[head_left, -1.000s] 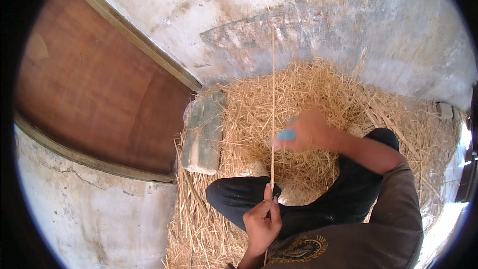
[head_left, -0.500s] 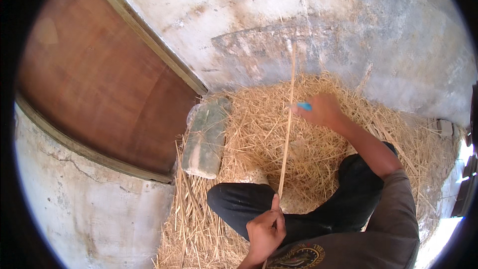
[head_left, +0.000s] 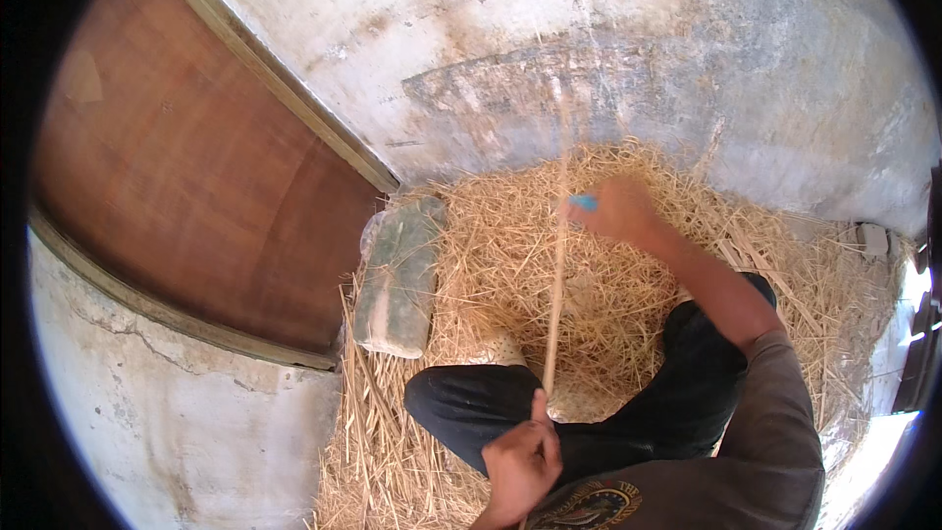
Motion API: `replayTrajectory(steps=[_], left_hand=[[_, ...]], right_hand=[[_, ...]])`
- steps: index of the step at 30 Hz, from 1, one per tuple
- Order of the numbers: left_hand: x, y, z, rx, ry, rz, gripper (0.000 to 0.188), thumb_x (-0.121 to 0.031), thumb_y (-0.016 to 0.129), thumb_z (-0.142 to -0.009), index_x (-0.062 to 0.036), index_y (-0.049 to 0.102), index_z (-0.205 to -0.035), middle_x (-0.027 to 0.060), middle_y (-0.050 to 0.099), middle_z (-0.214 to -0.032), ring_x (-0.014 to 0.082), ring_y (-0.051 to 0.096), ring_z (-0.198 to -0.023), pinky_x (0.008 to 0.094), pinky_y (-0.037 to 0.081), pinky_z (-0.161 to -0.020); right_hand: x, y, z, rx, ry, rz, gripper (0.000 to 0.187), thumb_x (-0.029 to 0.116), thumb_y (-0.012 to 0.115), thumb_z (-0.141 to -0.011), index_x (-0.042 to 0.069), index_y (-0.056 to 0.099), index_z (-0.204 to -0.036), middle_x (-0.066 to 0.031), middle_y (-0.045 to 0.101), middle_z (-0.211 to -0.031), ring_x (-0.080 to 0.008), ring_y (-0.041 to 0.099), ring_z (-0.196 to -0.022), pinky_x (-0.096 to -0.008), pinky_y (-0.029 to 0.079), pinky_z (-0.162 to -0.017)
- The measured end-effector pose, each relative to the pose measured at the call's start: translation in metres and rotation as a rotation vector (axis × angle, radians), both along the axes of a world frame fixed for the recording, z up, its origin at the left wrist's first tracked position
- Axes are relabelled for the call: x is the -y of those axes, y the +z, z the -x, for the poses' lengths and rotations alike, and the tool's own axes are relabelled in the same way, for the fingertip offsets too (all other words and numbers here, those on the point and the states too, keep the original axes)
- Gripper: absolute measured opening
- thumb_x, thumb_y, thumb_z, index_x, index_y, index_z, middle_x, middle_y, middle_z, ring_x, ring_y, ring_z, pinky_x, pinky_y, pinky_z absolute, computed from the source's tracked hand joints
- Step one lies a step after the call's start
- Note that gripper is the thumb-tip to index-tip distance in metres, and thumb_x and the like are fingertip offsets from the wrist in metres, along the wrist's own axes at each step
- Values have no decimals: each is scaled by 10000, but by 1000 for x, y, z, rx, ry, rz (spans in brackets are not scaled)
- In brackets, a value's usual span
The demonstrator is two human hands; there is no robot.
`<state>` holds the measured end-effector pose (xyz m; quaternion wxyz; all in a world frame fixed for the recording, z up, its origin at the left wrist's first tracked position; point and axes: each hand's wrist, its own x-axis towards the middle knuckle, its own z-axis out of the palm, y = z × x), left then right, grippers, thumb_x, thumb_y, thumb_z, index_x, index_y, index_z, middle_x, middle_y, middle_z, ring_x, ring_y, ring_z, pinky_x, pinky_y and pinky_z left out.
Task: The person sits on a straw-covered floor and uses a small knife to shave a long, thin bamboo stick. They hold the stick with one hand and scrape the knife along its length to remove the outer layer, occasionally rotating the stick to work on different sides.
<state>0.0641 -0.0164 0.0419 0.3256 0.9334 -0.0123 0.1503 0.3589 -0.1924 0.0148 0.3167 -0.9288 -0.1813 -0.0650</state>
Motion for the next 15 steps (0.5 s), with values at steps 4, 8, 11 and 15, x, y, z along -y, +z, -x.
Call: replayTrajectory(steps=[4, 8, 11, 15], left_hand=[[1, -1, 12, -89, -2, 58, 272, 30, 629, -785, 33, 636, -1057, 170, 529, -586, 173, 537, -448, 262, 425, -472], [-7, -8, 21, -100, -19, 48, 387, 39, 621, -793, 41, 603, -1180, 159, 477, -551, 92, 497, -460, 237, 416, -479], [-3, 2, 41, -108, -80, 71, 359, 21, 623, -825, 49, 601, -1182, 108, 520, -550, 75, 471, -480, 229, 408, -476], [-14, -21, 84, -265, -22, 430, 197, -69, 606, -903, 31, 645, -1068, 8, 571, -707, 43, 464, -640, 214, 400, -569]], right_hand=[[10, -6, -5, 124, 56, 260, 735, 778, 447, -786, 113, 489, -475, -5, 377, -410, -169, 395, -364, -344, 323, -361], [8, -13, -9, 63, -14, 311, 699, 759, 408, -824, 132, 473, -521, 25, 384, -469, -146, 397, -411, -333, 355, -391], [49, -5, -65, -129, -243, 234, 685, 725, 401, -854, 105, 500, -580, 17, 433, -518, -154, 443, -468, -357, 400, -441], [136, -25, -125, -180, -623, 55, 772, 798, 233, -839, 114, 465, -567, -8, 445, -547, -127, 461, -513, -315, 424, -487]])
